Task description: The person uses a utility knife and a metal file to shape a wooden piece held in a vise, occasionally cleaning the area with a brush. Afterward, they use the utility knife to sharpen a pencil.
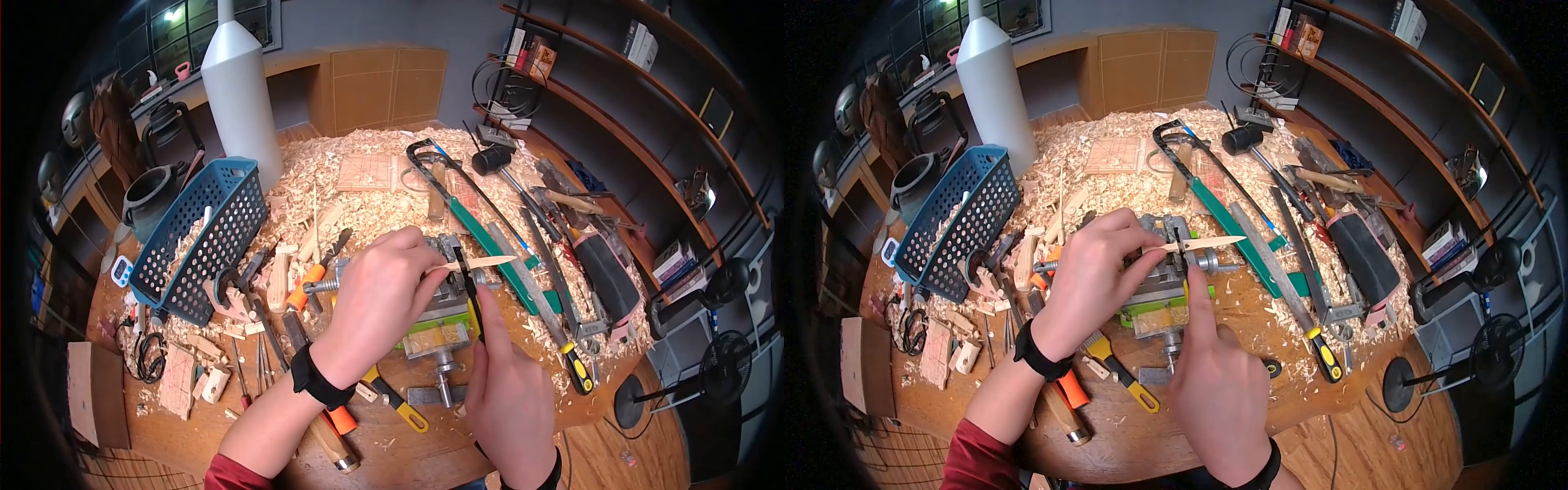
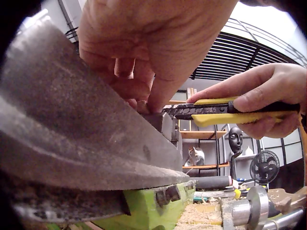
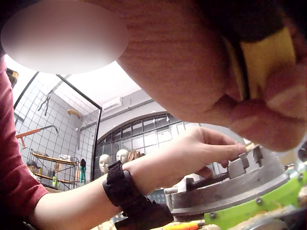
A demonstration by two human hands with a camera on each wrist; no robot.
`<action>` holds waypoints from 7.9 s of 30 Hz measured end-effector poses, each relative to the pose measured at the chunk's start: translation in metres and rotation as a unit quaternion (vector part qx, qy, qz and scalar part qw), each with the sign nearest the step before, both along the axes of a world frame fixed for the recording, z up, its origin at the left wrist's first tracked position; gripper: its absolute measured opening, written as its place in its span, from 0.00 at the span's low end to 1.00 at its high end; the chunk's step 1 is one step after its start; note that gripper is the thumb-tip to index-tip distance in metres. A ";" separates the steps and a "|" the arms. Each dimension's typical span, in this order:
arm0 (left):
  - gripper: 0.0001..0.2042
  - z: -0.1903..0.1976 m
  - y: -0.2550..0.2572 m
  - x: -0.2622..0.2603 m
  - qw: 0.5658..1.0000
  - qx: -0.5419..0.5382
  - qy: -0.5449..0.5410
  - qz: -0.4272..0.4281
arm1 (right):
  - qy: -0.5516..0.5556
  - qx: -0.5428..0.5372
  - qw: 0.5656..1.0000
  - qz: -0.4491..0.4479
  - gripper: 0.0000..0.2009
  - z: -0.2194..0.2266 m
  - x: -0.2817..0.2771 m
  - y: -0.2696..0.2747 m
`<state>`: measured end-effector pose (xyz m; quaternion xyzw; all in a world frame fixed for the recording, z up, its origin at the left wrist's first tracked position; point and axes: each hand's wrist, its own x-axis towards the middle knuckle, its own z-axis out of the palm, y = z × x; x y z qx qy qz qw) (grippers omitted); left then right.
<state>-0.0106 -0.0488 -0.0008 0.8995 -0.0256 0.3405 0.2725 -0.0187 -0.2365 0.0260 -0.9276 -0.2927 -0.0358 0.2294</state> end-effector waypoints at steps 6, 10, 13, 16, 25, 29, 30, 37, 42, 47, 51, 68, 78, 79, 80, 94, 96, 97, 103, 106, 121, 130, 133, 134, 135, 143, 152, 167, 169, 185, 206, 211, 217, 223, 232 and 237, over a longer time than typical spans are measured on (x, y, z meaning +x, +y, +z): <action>0.05 0.001 -0.001 0.000 1.000 -0.002 -0.003 0.001 | 0.003 -0.015 1.000 -0.006 0.30 0.001 0.000 0.001; 0.04 -0.002 0.000 0.001 1.000 0.007 -0.020 0.000 | 0.005 -0.009 1.000 0.004 0.30 -0.002 0.008 0.004; 0.04 0.000 -0.002 0.000 1.000 0.003 -0.020 0.009 | 0.012 -0.002 1.000 0.012 0.31 -0.001 0.008 0.003; 0.04 0.000 -0.002 0.001 1.000 -0.014 -0.025 -0.003 | 0.022 -0.001 1.000 0.012 0.31 0.003 0.003 -0.001; 0.04 -0.004 -0.001 0.003 0.999 -0.006 -0.038 0.005 | 0.016 -0.028 0.999 -0.003 0.31 0.007 0.004 0.005; 0.04 -0.005 -0.002 0.003 0.999 -0.015 -0.037 0.012 | 0.010 -0.033 0.999 0.006 0.33 0.004 -0.002 0.000; 0.04 -0.005 -0.002 0.003 0.999 -0.012 -0.033 0.011 | 0.010 -0.033 0.999 0.006 0.33 0.003 -0.003 -0.001; 0.05 -0.004 0.000 0.002 0.999 0.022 -0.021 0.018 | 0.006 0.075 0.997 0.015 0.34 -0.012 0.001 -0.002; 0.04 -0.002 -0.003 0.000 0.998 0.046 -0.018 0.025 | 0.047 0.069 0.996 -0.019 0.31 -0.012 -0.001 0.000; 0.04 -0.004 -0.003 0.001 0.998 0.049 -0.026 0.027 | 0.034 0.077 0.996 -0.006 0.31 -0.015 0.000 0.000; 0.04 -0.005 -0.003 0.002 0.997 0.060 -0.024 0.033 | 0.004 0.064 0.998 0.015 0.35 -0.018 0.002 0.000; 0.04 0.000 -0.003 -0.003 0.999 0.026 -0.019 0.017 | -0.003 0.049 0.999 0.006 0.34 -0.011 0.001 -0.002; 0.04 -0.004 -0.004 0.000 0.999 0.042 -0.024 0.015 | -0.016 0.020 1.000 0.015 0.33 -0.003 0.001 -0.005; 0.04 -0.004 -0.004 0.001 0.999 0.046 -0.023 0.017 | -0.017 0.009 1.000 0.013 0.33 -0.001 0.000 -0.006; 0.04 -0.004 -0.004 0.001 0.999 0.045 -0.023 0.017 | -0.018 -0.002 1.000 0.011 0.33 0.000 0.000 -0.006; 0.04 -0.007 -0.008 0.001 0.998 0.047 -0.024 0.025 | -0.032 0.001 0.999 -0.017 0.32 0.002 -0.004 -0.004; 0.04 -0.007 -0.008 0.001 0.998 0.052 -0.026 0.027 | -0.039 -0.007 0.999 -0.003 0.34 0.003 -0.004 -0.004; 0.04 -0.007 -0.008 0.001 0.998 0.057 -0.028 0.028 | -0.035 -0.019 0.999 -0.006 0.34 0.003 -0.005 -0.003; 0.05 -0.010 -0.009 0.002 0.997 0.056 -0.033 0.031 | -0.033 0.001 0.999 -0.025 0.31 0.000 -0.007 0.000; 0.05 -0.009 -0.009 0.002 0.997 0.056 -0.031 0.033 | -0.032 -0.003 0.999 -0.025 0.31 0.001 -0.007 0.001; 0.05 -0.009 -0.010 0.002 0.997 0.052 -0.037 0.032 | -0.037 -0.029 0.998 -0.044 0.31 -0.002 -0.012 0.008; 0.04 -0.009 -0.010 0.002 0.998 0.047 -0.043 0.025 | -0.054 -0.060 0.996 -0.035 0.38 -0.006 -0.015 0.003; 0.04 -0.008 -0.010 0.002 0.997 0.041 -0.056 0.019 | -0.040 -0.049 0.997 -0.036 0.35 -0.003 -0.014 0.005; 0.04 -0.008 -0.010 0.002 0.997 0.041 -0.056 0.019 | -0.035 -0.033 0.998 -0.038 0.32 -0.003 -0.014 0.006; 0.04 -0.008 -0.010 0.002 0.997 0.040 -0.057 0.018 | -0.035 -0.033 0.998 -0.038 0.32 -0.001 -0.013 0.006; 0.03 -0.005 -0.010 0.000 0.998 0.017 -0.058 -0.005 | -0.030 -0.064 0.997 -0.027 0.36 0.002 -0.021 -0.006; 0.04 -0.005 -0.010 -0.003 0.998 0.015 -0.060 0.001 | -0.019 -0.070 0.997 -0.022 0.36 0.000 -0.017 -0.007; 0.03 -0.008 -0.011 -0.003 0.997 -0.059 -0.053 -0.025 | -0.020 -0.040 0.999 -0.016 0.38 -0.002 -0.016 -0.003; 0.03 -0.007 -0.011 -0.004 0.998 -0.050 -0.046 -0.018 | -0.017 -0.047 0.999 -0.015 0.38 -0.002 -0.015 -0.005; 0.03 -0.008 -0.008 0.001 0.996 -0.047 -0.062 -0.030 | -0.025 -0.024 0.999 0.004 0.29 0.004 -0.023 -0.013; 0.03 -0.007 -0.010 -0.002 0.997 -0.038 -0.060 -0.027 | 0.020 0.000 1.000 -0.020 0.29 0.010 -0.027 -0.020; 0.03 -0.003 -0.010 -0.004 0.999 -0.019 -0.034 -0.022 | 0.019 0.106 0.994 -0.036 0.29 0.010 -0.025 -0.027; 0.08 -0.001 -0.005 -0.005 0.999 -0.033 0.000 -0.042 | 0.059 0.101 0.993 -0.024 0.29 -0.006 -0.014 -0.027; 0.08 0.016 -0.009 -0.012 0.996 -0.058 0.073 -0.008 | 0.105 0.133 0.985 -0.034 0.32 -0.008 -0.008 -0.024; 0.05 0.009 -0.008 -0.011 1.000 0.012 0.003 -0.028 | 0.245 0.275 0.930 -0.015 0.30 -0.003 -0.005 -0.041; 0.06 0.009 -0.008 -0.011 1.000 0.006 0.018 -0.020 | 0.302 0.319 0.897 -0.048 0.31 -0.022 -0.007 -0.036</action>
